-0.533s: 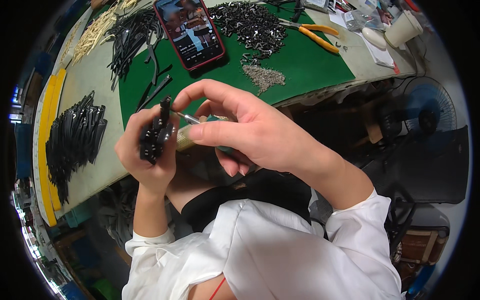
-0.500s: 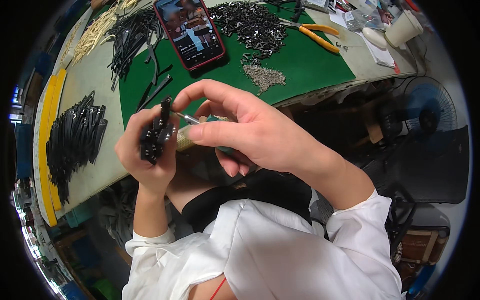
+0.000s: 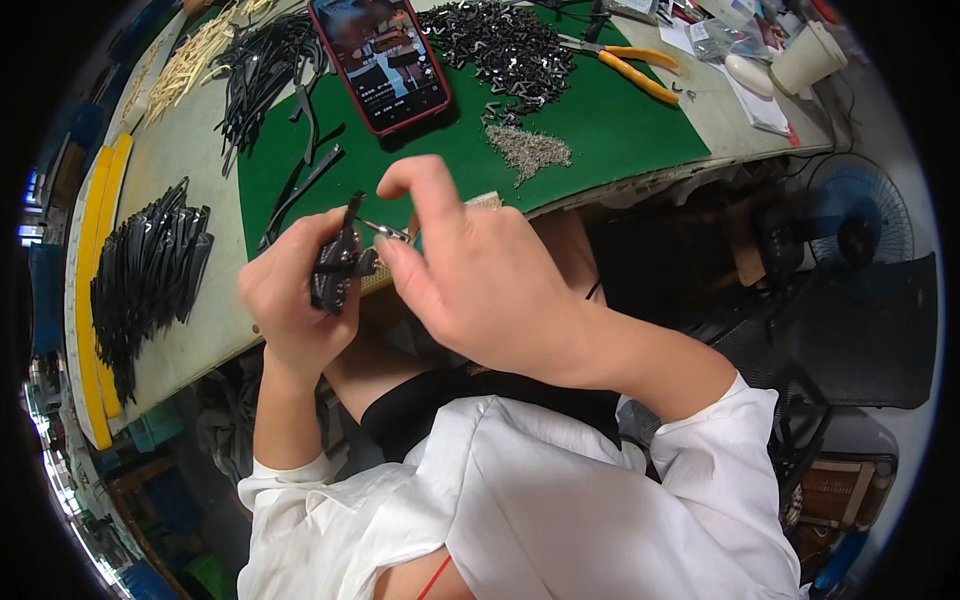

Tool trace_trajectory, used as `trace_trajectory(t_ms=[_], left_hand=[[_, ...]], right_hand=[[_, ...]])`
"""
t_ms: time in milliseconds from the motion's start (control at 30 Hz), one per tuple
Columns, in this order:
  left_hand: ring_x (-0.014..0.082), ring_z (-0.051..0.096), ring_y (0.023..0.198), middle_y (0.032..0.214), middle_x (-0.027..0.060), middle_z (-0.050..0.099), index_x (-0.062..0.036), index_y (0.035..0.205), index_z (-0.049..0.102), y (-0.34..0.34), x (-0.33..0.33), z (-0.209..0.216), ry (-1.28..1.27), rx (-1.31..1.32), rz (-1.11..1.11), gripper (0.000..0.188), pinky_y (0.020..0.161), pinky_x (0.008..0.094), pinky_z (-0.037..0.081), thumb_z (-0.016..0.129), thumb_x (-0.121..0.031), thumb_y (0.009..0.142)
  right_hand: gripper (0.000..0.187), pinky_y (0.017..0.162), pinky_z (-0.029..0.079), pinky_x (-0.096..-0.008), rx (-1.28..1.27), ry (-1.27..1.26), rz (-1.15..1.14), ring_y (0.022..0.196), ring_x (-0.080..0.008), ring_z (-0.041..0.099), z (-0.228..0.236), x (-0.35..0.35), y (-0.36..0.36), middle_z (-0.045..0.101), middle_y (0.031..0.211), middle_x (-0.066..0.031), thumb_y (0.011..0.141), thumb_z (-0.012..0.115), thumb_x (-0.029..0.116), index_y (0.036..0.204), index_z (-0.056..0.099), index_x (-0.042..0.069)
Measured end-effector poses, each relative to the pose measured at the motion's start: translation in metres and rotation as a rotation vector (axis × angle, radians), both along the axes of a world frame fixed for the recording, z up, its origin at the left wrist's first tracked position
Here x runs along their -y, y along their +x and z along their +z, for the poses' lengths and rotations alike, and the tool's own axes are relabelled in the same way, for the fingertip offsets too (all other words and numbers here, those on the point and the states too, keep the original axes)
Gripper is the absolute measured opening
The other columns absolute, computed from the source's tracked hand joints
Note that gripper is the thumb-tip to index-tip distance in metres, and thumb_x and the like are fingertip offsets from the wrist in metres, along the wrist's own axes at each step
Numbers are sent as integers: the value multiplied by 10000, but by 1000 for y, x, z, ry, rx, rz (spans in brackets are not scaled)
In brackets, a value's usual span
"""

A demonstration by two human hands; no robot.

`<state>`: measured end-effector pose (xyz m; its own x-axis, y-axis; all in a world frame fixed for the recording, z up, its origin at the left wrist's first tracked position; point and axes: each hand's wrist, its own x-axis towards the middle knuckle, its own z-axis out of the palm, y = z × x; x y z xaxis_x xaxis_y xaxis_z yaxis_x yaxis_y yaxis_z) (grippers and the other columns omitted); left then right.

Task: The person assembles black cables by inserting small metal pins into their ends using a handheld tool. They repeatedly pick up cables, insert pins, and place the finished cables on the table.

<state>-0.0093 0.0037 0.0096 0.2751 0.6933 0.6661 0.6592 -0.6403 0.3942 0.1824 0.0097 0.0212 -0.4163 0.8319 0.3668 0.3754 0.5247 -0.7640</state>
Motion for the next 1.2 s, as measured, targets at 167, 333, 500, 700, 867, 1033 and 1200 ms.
trace_trajectory(t_ms=[167,333,500,700,867,1033,1200], left_hand=[[328,628,633,742,130,623,-28,965,591,-1,-3,-4,-113,-78,99,363,537,380,472,642,40,612],[409,635,720,770,197,638,-37,1014,610,-11,-17,10,-142,-121,288,254,606,430,469,674,1,771],[373,668,761,824,154,699,-74,955,691,-33,-61,15,-167,-186,552,194,651,459,504,709,-118,767],[360,696,911,920,176,730,-43,950,739,-83,-164,1,-429,-379,661,488,791,454,554,806,-468,721],[444,662,952,974,243,698,-9,976,679,-64,-178,-22,-283,-387,597,266,831,510,535,613,-152,762],[363,678,882,927,212,708,-14,1014,692,-97,-175,-17,-191,-396,536,294,794,443,524,638,-149,758],[38,470,577,850,15,726,-73,1175,701,-86,-119,29,-424,285,265,365,530,216,344,700,-272,870]], right_hand=[[534,518,521,-375,354,310,-98,646,-312,666,-13,-3,-8,623,864,-136,816,730,194,1236,456,13],[500,559,527,-391,293,124,-68,678,-329,673,2,-7,0,647,872,-158,833,718,154,1234,455,13],[371,542,487,-322,-19,-331,-19,629,-197,644,0,-11,21,631,861,-96,891,672,155,1197,503,34],[294,501,417,-194,-205,-676,-5,569,-36,507,1,-19,47,546,853,-2,941,631,158,1195,533,46],[302,537,437,-222,-80,-592,-98,612,-46,538,7,-29,69,546,855,-4,934,641,184,1180,540,42],[314,713,502,-376,387,-275,-130,755,-270,623,7,-40,84,584,920,-119,889,617,150,1182,534,76],[309,765,510,-451,633,-9,-20,857,-360,636,-2,-46,96,597,1009,-147,853,597,114,1159,557,112]])
